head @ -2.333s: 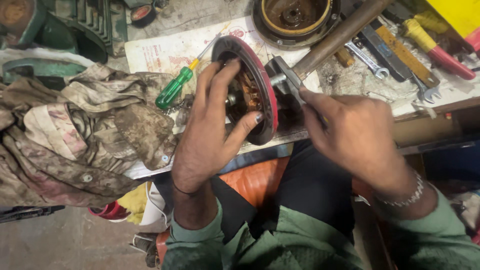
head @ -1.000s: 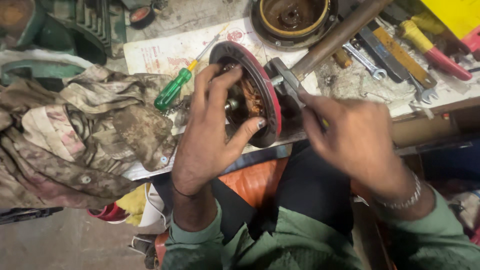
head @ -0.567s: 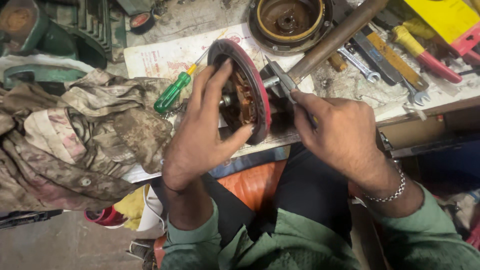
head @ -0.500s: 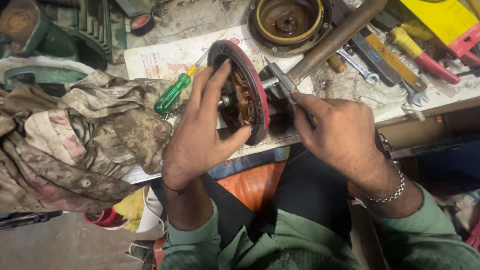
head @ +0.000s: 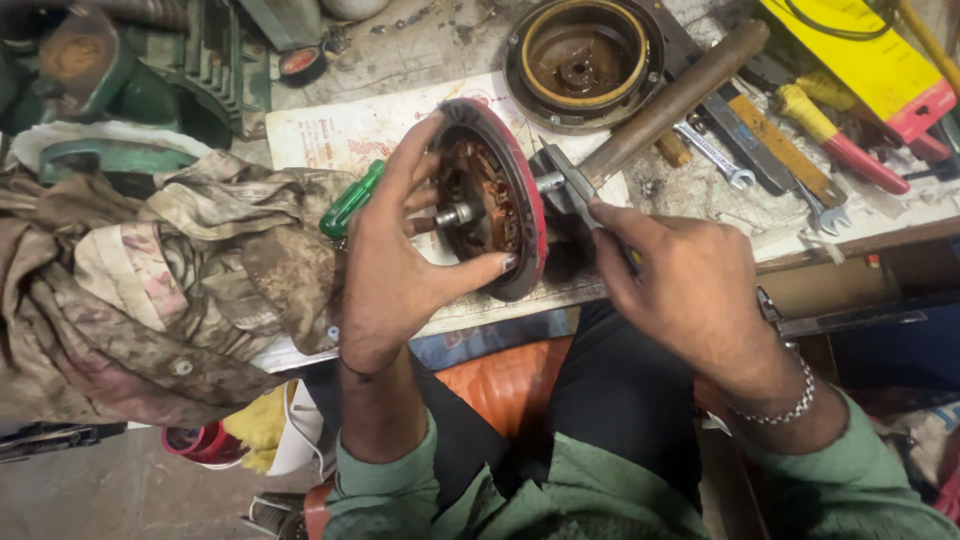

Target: The person holds a red pump end cover on a cluttered workbench and uses a hammer and a chisel-like punch to tap around its edge, working the cover loose from the motor housing. They reposition the cover, flip it over, and continue hammering and prying at it.

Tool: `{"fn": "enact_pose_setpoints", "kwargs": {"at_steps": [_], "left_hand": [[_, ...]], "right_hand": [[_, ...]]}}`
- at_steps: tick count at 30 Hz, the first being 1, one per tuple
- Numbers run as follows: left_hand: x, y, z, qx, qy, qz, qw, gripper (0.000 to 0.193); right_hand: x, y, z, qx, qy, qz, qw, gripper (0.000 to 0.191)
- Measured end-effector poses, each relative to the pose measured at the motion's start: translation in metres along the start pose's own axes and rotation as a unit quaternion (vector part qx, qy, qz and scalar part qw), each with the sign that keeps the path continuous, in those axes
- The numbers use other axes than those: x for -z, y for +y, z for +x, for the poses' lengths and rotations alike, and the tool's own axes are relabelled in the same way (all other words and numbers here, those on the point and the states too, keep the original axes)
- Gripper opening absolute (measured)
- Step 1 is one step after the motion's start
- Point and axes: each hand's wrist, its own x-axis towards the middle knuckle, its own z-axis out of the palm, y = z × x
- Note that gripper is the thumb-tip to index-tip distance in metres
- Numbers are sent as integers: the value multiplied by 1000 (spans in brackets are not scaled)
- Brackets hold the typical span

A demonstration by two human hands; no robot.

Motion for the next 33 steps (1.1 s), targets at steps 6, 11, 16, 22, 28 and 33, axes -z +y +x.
{"fn": "enact_pose_setpoints", "kwargs": {"at_steps": [6,11,16,22,28,33], "left_hand": [[-1,7,-2,72,51,-61,994,81],[1,5,-17,0,14,76,997,69],[4,1,-20,18,-21,64,998,68],[12,-3,-11,-75,-114,119,983,95],[4,0,-13,-56,-119,114,985,103],[2,9,-15,15,-114,34,993,100]], "right_hand": [[6,-2,0,-15,-33,-8,999,29],[-3,-11,-9,-11,-17,-45,999,28],[-2,-11,-14,2,-1,-36,999,22],[-5,-2,-9,9,2,-26,1000,20],[-2,0,-13,-1,-6,-16,1000,22],[5,-1,-21,-6,-10,-24,1000,22]]}}
